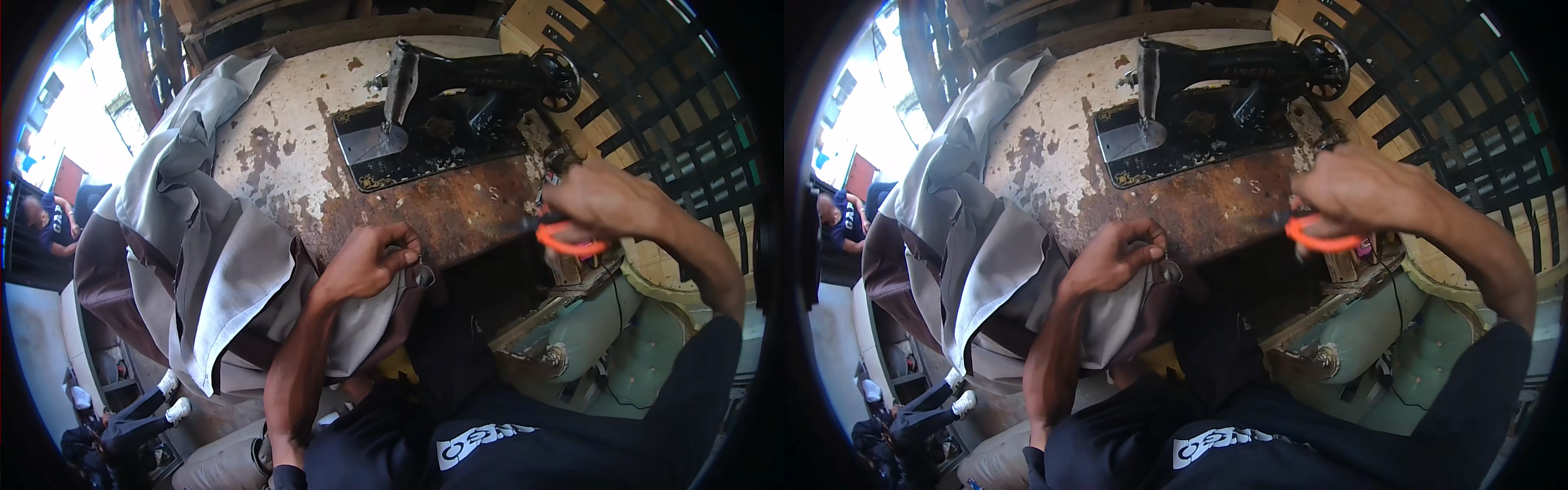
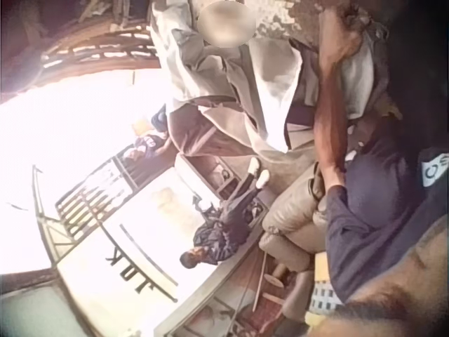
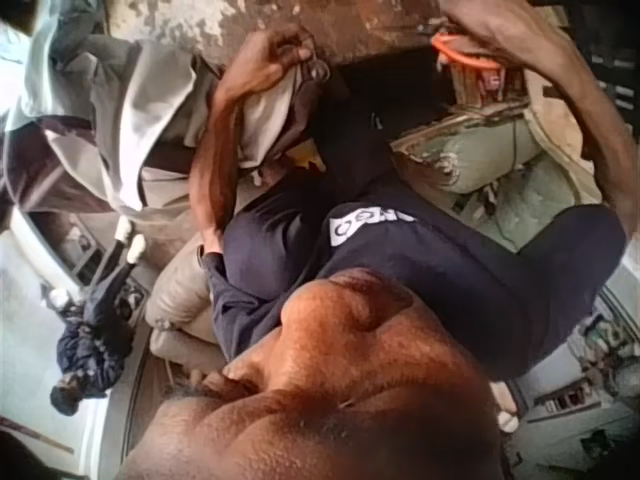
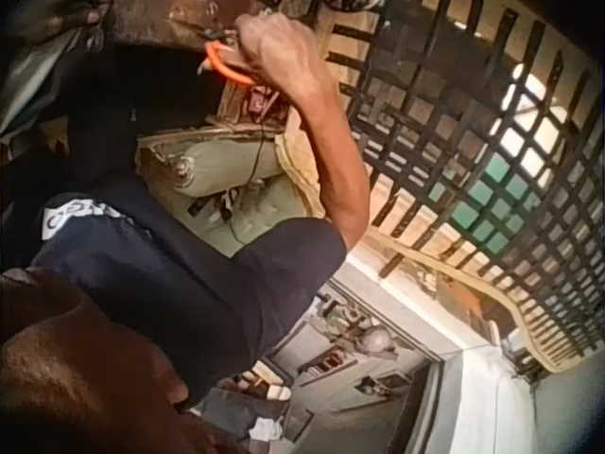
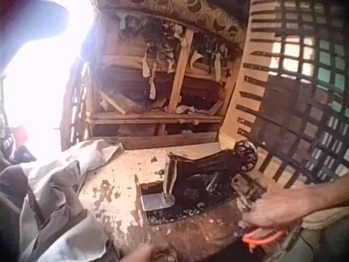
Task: The person sews fabric using a sewing machine, folds and handles the stitched fabric piece, and trims it using scissors.
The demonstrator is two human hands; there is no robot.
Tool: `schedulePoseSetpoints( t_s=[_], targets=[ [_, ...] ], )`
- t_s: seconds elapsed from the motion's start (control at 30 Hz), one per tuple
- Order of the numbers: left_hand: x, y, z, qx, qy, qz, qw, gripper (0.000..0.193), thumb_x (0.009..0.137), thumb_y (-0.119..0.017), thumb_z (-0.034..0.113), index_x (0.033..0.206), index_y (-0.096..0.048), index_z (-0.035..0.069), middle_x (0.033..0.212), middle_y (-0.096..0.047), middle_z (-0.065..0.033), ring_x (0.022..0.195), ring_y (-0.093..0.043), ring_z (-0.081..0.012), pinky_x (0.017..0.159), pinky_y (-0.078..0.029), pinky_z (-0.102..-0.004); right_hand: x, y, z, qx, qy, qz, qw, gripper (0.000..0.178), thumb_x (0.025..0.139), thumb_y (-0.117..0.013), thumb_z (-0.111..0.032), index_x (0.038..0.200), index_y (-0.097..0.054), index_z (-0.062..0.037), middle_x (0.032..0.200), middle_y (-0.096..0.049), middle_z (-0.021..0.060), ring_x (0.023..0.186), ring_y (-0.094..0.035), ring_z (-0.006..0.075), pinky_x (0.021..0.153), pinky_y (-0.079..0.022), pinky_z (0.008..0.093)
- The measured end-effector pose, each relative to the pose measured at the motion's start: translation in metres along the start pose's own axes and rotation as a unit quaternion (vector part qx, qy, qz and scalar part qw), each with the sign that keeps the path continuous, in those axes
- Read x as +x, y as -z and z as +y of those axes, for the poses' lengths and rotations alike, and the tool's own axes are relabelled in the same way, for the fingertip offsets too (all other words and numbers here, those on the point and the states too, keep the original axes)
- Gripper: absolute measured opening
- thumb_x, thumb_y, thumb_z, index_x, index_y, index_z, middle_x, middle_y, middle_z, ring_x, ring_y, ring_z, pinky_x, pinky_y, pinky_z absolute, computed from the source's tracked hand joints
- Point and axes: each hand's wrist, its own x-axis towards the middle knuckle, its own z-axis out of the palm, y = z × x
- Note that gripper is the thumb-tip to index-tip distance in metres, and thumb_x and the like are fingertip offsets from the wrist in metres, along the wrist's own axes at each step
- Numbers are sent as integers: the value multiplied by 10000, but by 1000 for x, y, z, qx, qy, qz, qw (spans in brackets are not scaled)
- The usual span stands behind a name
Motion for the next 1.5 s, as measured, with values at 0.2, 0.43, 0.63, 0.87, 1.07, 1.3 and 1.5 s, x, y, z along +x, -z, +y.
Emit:
schedulePoseSetpoints(
  t_s=[0.2, 0.43, 0.63, 0.87, 1.07, 1.3, 1.5],
  targets=[
    [-5, 2, -6, -10, 37, -2, 999, 140, 928, -717, 103, 1006, -691, -10, 952, -746, -139, 932, -699, -229, 860, -520, -385, 75, -91, 4, -101, -3, 354, 930, 326, 856, -763, -253, 1041, -625, -22, 1081, -611, 197, 915, -649, 364, 798, -543, 470],
    [-2, 3, -1, -23, 33, -29, 999, 132, 952, -714, 101, 1031, -697, -4, 962, -722, -71, 983, -645, -153, 928, -494, -343, 104, -149, -116, 344, 67, 421, 837, 133, 915, -711, -158, 972, -713, -37, 850, -679, 134, 827, -682, 337, 769, -553, 443],
    [-1, -2, 6, 3, 70, -35, 997, 169, 943, -732, 132, 1017, -745, -19, 936, -759, -91, 927, -688, -171, 898, -521, -346, 97, -158, -123, 320, 50, 481, 815, 102, 914, -701, -110, 977, -720, -32, 844, -678, 135, 780, -681, 323, 693, -558, 426],
    [-2, -2, 4, -9, 140, 30, 990, 202, 904, -746, 163, 1019, -768, -1, 897, -774, -150, 887, -732, -185, 853, -545, -351, 105, -157, -112, 337, 29, 461, 821, 156, 917, -688, -98, 1043, -726, -14, 869, -692, 131, 757, -674, 342, 696, -566, 420],
    [0, 5, -2, -55, 113, -24, 992, 183, 920, -739, 162, 992, -767, -4, 933, -776, -109, 912, -709, -164, 879, -533, -346, 130, -153, -13, 61, -200, 478, 853, 553, 909, -600, -29, 1453, -510, -4, 1293, -585, 288, 1197, -570, 460, 999, -498, 524],
    [-6, 8, 1, -81, 84, -36, 993, 149, 905, -733, 86, 1023, -743, -5, 965, -756, -100, 937, -699, -169, 886, -527, -337, 136, -151, 10, 117, -191, 354, 908, 521, 891, -622, -55, 1406, -551, -11, 1316, -539, 286, 1130, -588, 462, 1085, -417, 519],
    [-8, 7, 11, -8, 27, -72, 997, 154, 881, -738, 58, 1026, -722, 9, 975, -737, -60, 961, -673, -154, 922, -507, -329, 117, -136, 19, 210, -198, 271, 918, 596, 876, -681, -128, 1438, -528, 1, 1219, -608, 263, 1124, -626, 416, 990, -500, 496]
  ],
)
